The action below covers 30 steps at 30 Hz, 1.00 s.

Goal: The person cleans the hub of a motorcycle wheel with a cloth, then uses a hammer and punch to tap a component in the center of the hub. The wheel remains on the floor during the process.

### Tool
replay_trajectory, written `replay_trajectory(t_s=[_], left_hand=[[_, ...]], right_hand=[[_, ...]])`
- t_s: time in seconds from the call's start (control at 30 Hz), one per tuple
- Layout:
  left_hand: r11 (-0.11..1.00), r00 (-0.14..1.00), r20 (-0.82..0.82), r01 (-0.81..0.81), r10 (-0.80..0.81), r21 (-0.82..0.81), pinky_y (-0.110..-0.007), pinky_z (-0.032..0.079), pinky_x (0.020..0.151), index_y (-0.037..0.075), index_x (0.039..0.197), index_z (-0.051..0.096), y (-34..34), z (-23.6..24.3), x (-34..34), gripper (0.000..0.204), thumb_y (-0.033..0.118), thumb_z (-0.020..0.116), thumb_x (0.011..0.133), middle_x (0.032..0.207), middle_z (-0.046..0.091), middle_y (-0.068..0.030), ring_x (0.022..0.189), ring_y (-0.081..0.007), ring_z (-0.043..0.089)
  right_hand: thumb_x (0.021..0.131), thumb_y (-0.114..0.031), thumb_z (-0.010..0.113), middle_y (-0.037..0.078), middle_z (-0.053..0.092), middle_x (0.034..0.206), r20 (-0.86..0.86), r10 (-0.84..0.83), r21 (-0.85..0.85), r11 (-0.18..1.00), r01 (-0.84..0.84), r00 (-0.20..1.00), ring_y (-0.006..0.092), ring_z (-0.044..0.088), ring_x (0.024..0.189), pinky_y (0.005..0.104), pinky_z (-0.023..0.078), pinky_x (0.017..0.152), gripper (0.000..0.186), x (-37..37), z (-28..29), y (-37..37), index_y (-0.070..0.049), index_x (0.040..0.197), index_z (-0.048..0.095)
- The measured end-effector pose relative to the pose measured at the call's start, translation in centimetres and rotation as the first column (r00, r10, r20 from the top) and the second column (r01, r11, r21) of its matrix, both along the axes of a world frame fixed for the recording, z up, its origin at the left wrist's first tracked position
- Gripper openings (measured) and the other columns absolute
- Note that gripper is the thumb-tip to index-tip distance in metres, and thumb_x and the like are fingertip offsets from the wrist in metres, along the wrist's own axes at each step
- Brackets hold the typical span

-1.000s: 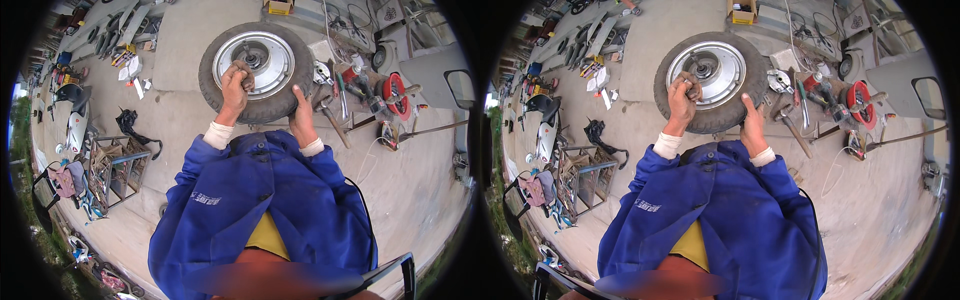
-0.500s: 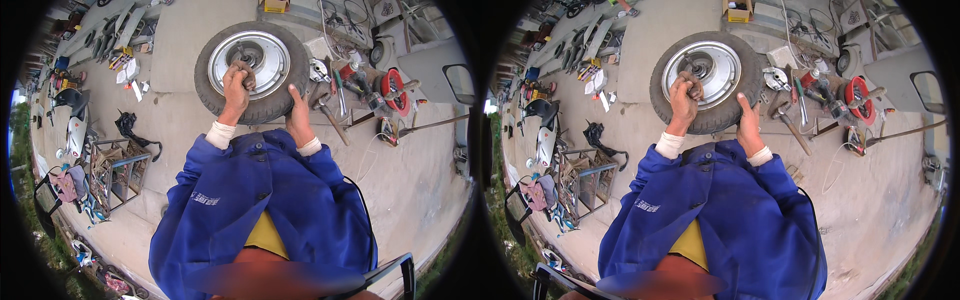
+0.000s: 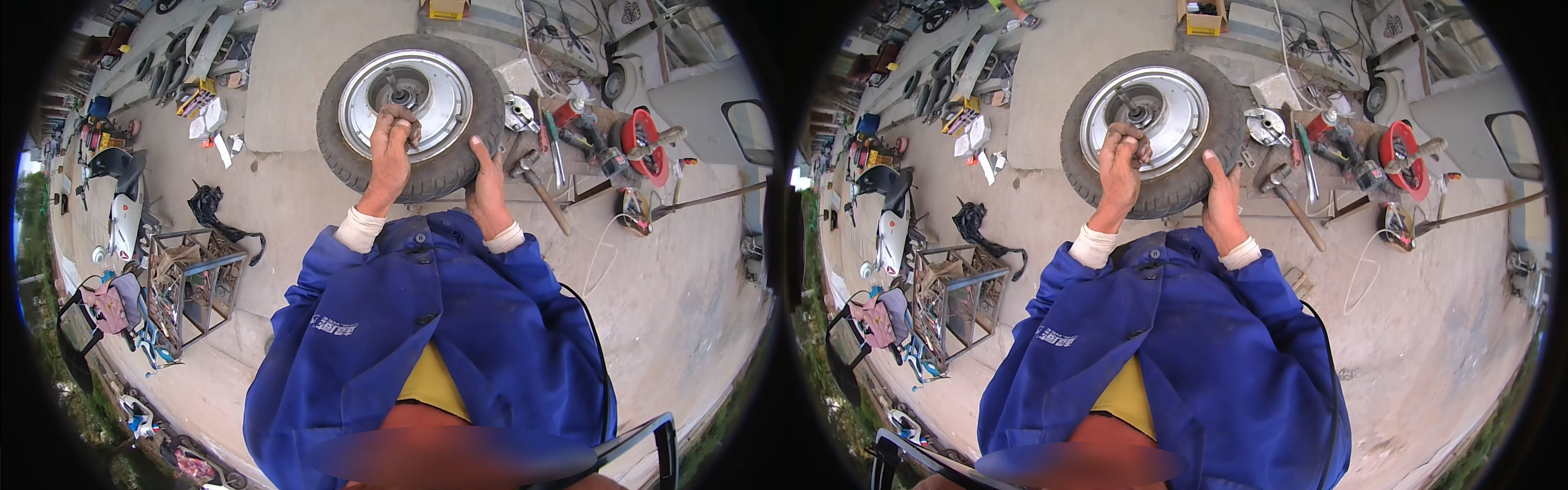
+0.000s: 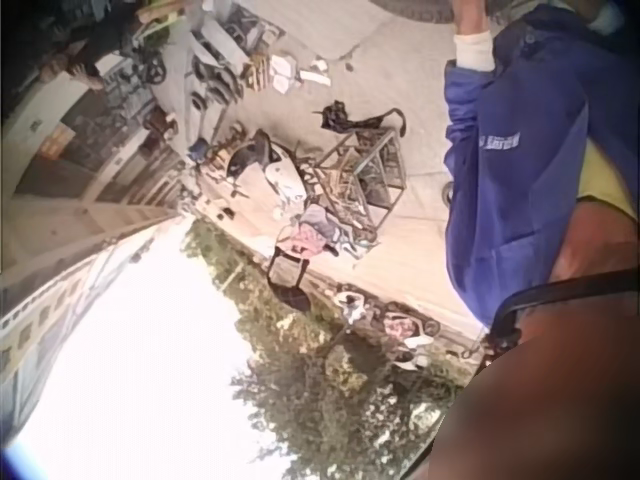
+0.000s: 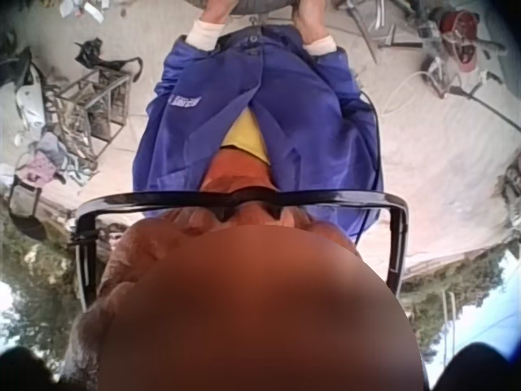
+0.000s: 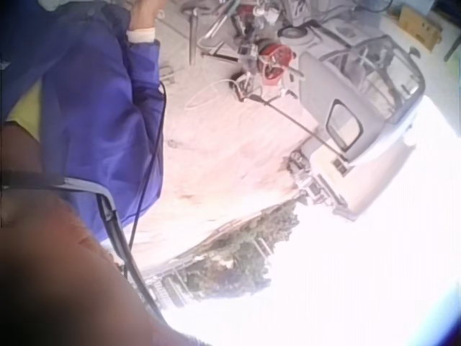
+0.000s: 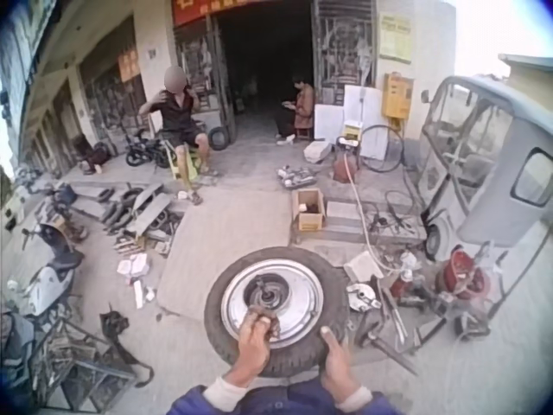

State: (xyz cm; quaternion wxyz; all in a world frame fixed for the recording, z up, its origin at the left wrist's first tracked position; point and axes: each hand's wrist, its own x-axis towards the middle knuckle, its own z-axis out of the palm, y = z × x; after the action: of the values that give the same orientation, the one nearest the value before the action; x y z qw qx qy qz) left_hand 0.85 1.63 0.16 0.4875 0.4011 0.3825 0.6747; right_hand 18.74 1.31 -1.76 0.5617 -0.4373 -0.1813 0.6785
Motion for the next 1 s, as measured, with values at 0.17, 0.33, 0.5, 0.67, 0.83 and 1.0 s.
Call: replay_trajectory(t_s=[0.17,0.33,0.5,0.67,0.83,1.0], left_hand=[[0.998,0.996,-0.076,-0.051,0.055,0.044,-0.031,0.046,0.083,0.003,0.114,0.054,-1.3,0.1,0.7,0.013,0.012,0.046,0.111,0.097,0.055,-0.0059,0.087,-0.0136,0.051],[0.987,0.963,-0.225,-0.130,0.149,0.095,-0.029,0.043,0.077,0.003,0.110,0.055,-2.2,0.8,1.8,0.011,0.010,0.045,0.111,0.094,0.053,-0.0032,0.082,-0.0115,0.047],[0.999,0.986,-0.166,0.033,-0.030,0.015,-0.028,0.043,0.076,0.002,0.107,0.057,-2.2,0.9,0.7,0.013,0.010,0.047,0.109,0.090,0.054,-0.0022,0.081,-0.0112,0.046],[0.994,0.953,-0.283,0.101,-0.105,-0.027,-0.028,0.043,0.076,0.002,0.104,0.061,0.0,1.5,-1.4,0.017,0.012,0.049,0.109,0.090,0.056,-0.0020,0.080,-0.0112,0.048],[0.997,0.964,-0.253,0.067,-0.076,-0.047,-0.028,0.042,0.076,0.001,0.106,0.063,0.1,0.9,-0.6,0.020,0.016,0.050,0.110,0.089,0.056,-0.0031,0.082,-0.0113,0.048],[0.878,0.851,0.215,0.468,-0.479,0.102,-0.029,0.037,0.065,0.000,0.096,0.061,3.1,-1.5,-3.4,0.020,0.016,0.051,0.101,0.082,0.052,-0.0040,0.072,-0.0113,0.044]], right_hand=[[0.098,-0.025,0.077,0.021,0.048,0.154,-0.016,-0.011,0.024,1.000,0.011,1.000,0.0303,0.053,0.138,0.0407,0.045,0.116,0.084,0.0,-0.3,0.1,0.005,0.159,0.028],[0.098,-0.024,0.076,0.020,0.049,0.153,-0.014,-0.019,0.007,1.000,0.019,1.000,0.0299,0.053,0.138,0.0407,0.046,0.115,0.083,-0.2,0.3,0.0,0.005,0.159,0.029],[0.098,-0.023,0.077,0.020,0.050,0.153,-0.024,-0.023,0.018,1.000,0.023,0.999,0.0299,0.054,0.137,0.0405,0.046,0.115,0.083,-0.1,-0.1,0.0,0.005,0.160,0.028],[0.098,-0.023,0.077,0.020,0.050,0.152,-0.031,-0.028,0.023,0.999,0.028,0.999,0.0298,0.054,0.137,0.0404,0.046,0.115,0.084,-0.1,0.0,0.1,0.004,0.160,0.027],[0.097,-0.023,0.078,0.020,0.049,0.153,-0.024,-0.017,0.015,1.000,0.017,1.000,0.0298,0.052,0.138,0.0408,0.045,0.116,0.085,-0.1,-0.2,0.1,0.004,0.160,0.027],[0.097,-0.024,0.078,0.021,0.047,0.155,-0.025,-0.006,0.019,1.000,0.006,1.000,0.0302,0.051,0.140,0.0407,0.044,0.116,0.087,0.0,0.1,0.1,0.005,0.161,0.025]])
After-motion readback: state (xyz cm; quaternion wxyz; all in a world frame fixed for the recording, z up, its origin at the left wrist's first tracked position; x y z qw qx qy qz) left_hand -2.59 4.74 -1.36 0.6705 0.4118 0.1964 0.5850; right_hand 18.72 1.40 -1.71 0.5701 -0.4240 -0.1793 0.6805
